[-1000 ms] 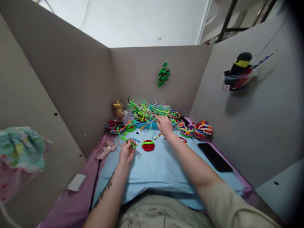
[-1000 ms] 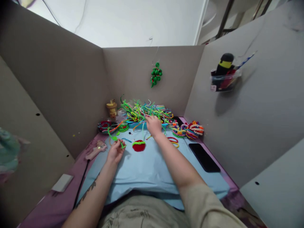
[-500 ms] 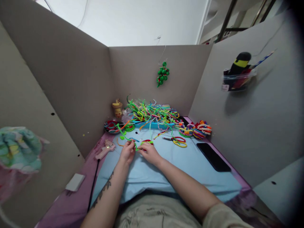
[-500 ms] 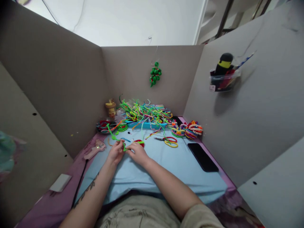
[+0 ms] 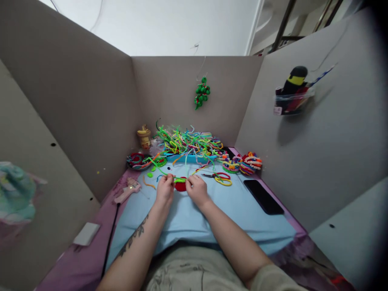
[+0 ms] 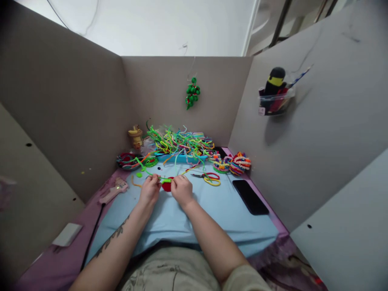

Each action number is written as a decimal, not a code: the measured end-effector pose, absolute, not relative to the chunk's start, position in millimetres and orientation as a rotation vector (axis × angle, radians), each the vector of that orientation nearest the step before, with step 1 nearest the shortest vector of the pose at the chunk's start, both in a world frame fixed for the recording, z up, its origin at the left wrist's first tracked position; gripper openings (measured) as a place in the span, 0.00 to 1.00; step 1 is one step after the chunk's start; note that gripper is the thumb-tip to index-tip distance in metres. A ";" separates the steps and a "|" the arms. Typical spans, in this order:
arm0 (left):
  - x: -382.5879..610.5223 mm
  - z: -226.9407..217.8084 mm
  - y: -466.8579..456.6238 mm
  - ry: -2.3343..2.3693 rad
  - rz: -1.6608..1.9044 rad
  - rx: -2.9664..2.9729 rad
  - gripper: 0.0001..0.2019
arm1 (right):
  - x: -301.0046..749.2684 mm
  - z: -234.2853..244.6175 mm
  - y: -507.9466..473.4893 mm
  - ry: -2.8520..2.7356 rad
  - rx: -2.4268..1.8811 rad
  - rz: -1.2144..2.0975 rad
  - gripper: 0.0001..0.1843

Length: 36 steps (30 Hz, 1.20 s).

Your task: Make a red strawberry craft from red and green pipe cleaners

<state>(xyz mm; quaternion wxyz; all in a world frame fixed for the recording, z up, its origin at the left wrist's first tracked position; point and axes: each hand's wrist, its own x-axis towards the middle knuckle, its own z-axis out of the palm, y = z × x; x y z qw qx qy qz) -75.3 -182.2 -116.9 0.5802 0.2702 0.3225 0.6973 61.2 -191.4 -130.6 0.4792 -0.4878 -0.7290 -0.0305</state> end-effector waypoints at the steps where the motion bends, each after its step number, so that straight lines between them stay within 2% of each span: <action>1: -74.6 -118.1 -181.0 0.762 1.636 0.644 0.14 | 62.9 -131.8 -190.0 -1.787 -1.185 -0.053 0.12; 5: -80.3 -126.7 -182.3 0.914 1.679 0.725 0.13 | 69.6 -139.4 -184.9 -1.758 -1.161 0.085 0.11; 10: -79.1 -128.0 -199.1 1.109 1.958 0.980 0.16 | 71.5 -146.0 -182.1 -1.673 -1.202 0.195 0.10; 14: -73.6 -127.9 -204.6 1.067 1.874 1.198 0.19 | 68.7 -146.3 -184.0 -1.719 -1.170 0.215 0.09; 17: -76.1 -130.1 -204.4 1.105 1.698 1.228 0.08 | 70.6 -147.2 -182.9 -1.644 -1.225 0.224 0.10; 20: -78.0 -127.9 -209.3 1.015 1.602 1.153 0.12 | 73.9 -149.1 -179.7 -1.576 -1.266 0.222 0.11; 24: -72.8 -116.0 -217.5 0.867 1.639 1.086 0.12 | 74.6 -150.2 -178.0 -1.639 -1.189 0.240 0.10; 28: -71.3 -114.9 -212.7 0.991 1.755 1.227 0.14 | 74.5 -147.5 -179.3 -1.636 -1.068 0.259 0.09; 36: -78.2 -139.0 -200.3 1.204 1.599 1.808 0.08 | 98.5 -141.1 -170.2 -1.344 -1.107 0.246 0.11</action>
